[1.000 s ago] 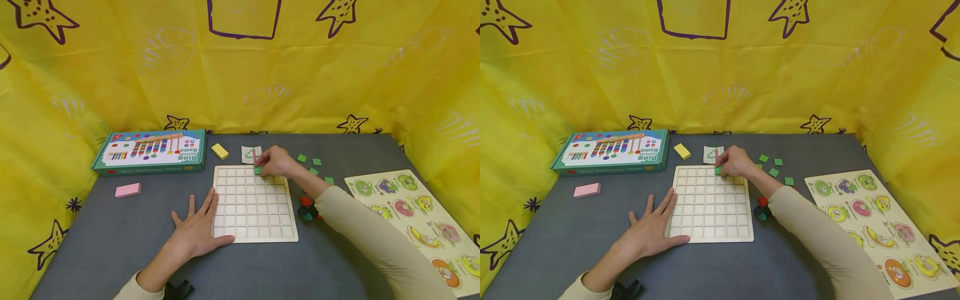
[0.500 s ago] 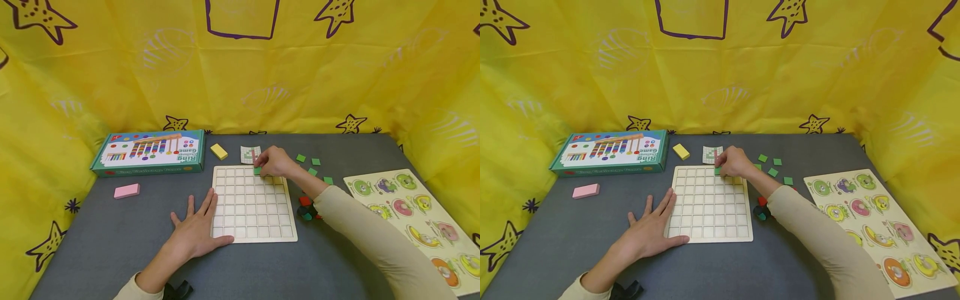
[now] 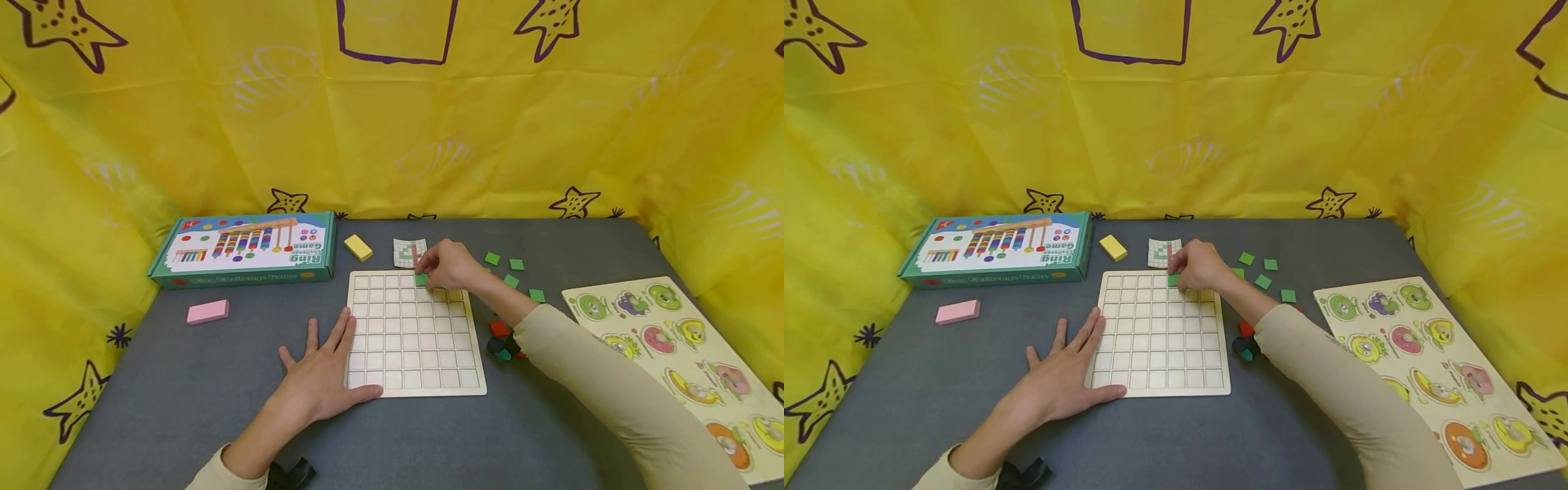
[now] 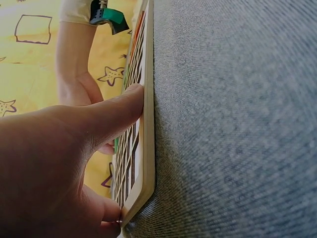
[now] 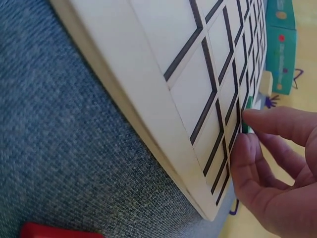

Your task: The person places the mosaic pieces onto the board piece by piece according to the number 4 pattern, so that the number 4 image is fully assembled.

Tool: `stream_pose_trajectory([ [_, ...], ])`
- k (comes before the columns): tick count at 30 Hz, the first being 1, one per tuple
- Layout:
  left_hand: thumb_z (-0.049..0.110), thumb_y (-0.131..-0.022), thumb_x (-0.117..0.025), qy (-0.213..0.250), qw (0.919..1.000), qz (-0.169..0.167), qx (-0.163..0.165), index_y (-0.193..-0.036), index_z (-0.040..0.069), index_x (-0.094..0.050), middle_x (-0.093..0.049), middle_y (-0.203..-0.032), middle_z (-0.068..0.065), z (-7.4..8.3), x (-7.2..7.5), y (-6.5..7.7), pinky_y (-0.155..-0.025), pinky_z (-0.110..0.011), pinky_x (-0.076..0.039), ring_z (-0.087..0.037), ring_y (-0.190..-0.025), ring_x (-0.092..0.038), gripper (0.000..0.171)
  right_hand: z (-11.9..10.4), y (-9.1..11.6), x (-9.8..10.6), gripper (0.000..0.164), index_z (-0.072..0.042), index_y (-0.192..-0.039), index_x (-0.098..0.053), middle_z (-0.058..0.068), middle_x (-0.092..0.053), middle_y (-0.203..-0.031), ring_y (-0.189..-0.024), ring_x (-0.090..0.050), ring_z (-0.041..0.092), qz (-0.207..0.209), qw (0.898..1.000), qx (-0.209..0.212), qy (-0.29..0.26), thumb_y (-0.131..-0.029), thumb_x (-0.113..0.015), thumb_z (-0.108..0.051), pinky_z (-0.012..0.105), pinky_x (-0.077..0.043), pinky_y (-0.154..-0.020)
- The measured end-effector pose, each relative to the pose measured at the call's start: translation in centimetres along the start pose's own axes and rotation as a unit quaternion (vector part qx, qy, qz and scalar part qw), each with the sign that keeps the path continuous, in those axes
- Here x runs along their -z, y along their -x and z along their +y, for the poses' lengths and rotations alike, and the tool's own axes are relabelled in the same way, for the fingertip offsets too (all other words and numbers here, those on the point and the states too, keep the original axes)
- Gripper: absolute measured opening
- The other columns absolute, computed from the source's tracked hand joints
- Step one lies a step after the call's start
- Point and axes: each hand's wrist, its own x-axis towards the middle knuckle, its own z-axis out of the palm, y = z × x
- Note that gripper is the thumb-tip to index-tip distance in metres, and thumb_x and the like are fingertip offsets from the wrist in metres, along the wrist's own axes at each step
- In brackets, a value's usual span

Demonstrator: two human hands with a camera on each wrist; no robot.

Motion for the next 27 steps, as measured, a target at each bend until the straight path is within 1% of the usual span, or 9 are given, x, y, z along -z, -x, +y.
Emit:
stream_pose_trajectory([
  [5, 0.08, -0.078, -0.072, -0.002, 1.0, 0.003, 0.0, -0.169, 0.016, -0.017, -0.005, -0.177, 0.0, -0.1, -0.1, 0.0, -0.096, -0.096, -0.01, -0.059, -0.155, -0.007, 0.124, 0.1, -0.1, -0.1, 0.025, -0.008, -0.1, -0.082, 0.008, -0.077, -0.095, -0.089, -0.066, 0.022, -0.004, 1.0, 0.0, -0.008, -0.077, -0.081, 0.002, 0.033, -0.054, -0.077],
  [9, 0.081, -0.078, -0.071, -0.003, 1.0, 0.002, -0.001, -0.169, 0.016, -0.017, -0.004, -0.177, 0.0, -0.1, -0.1, -0.1, -0.095, -0.096, -0.01, -0.06, -0.155, -0.007, 0.125, 0.2, 0.0, -0.1, 0.026, -0.007, -0.101, -0.081, 0.009, -0.076, -0.095, -0.088, -0.066, 0.021, -0.007, 1.0, 0.007, -0.017, -0.076, -0.081, 0.002, 0.032, -0.054, -0.077],
  [14, 0.082, -0.078, -0.07, -0.003, 1.0, -0.001, -0.001, -0.169, 0.017, -0.016, -0.003, -0.177, 0.001, -0.1, -0.1, -0.1, -0.096, -0.096, -0.009, -0.059, -0.155, -0.006, 0.124, 0.3, 0.3, 0.4, 0.028, -0.006, -0.105, -0.08, 0.01, -0.077, -0.1, -0.091, -0.068, 0.023, -0.01, 0.999, 0.02, -0.039, -0.079, -0.081, 0.001, 0.034, -0.056, -0.08],
  [20, 0.082, -0.078, -0.069, -0.002, 1.0, 0.001, -0.003, -0.169, 0.017, -0.016, -0.003, -0.177, 0.001, -0.2, -0.2, -0.1, -0.097, -0.096, -0.009, -0.057, -0.156, -0.005, 0.124, 0.6, 1.0, 1.6, 0.027, -0.005, -0.112, -0.08, 0.012, -0.078, -0.106, -0.094, -0.071, 0.023, 0.0, 0.998, 0.024, -0.052, -0.086, -0.076, -0.004, 0.038, -0.057, -0.083],
  [27, 0.082, -0.078, -0.069, 0.0, 1.0, 0.0, -0.002, -0.169, 0.017, -0.015, -0.002, -0.177, 0.002, -0.3, -0.2, -0.1, -0.096, -0.096, -0.008, -0.057, -0.156, -0.004, 0.124, 1.2, 2.2, 3.8, 0.031, -0.004, -0.122, -0.076, 0.016, -0.074, -0.122, -0.106, -0.068, 0.029, 0.014, 0.997, 0.008, -0.077, -0.091, -0.076, -0.008, 0.042, -0.057, -0.09],
])
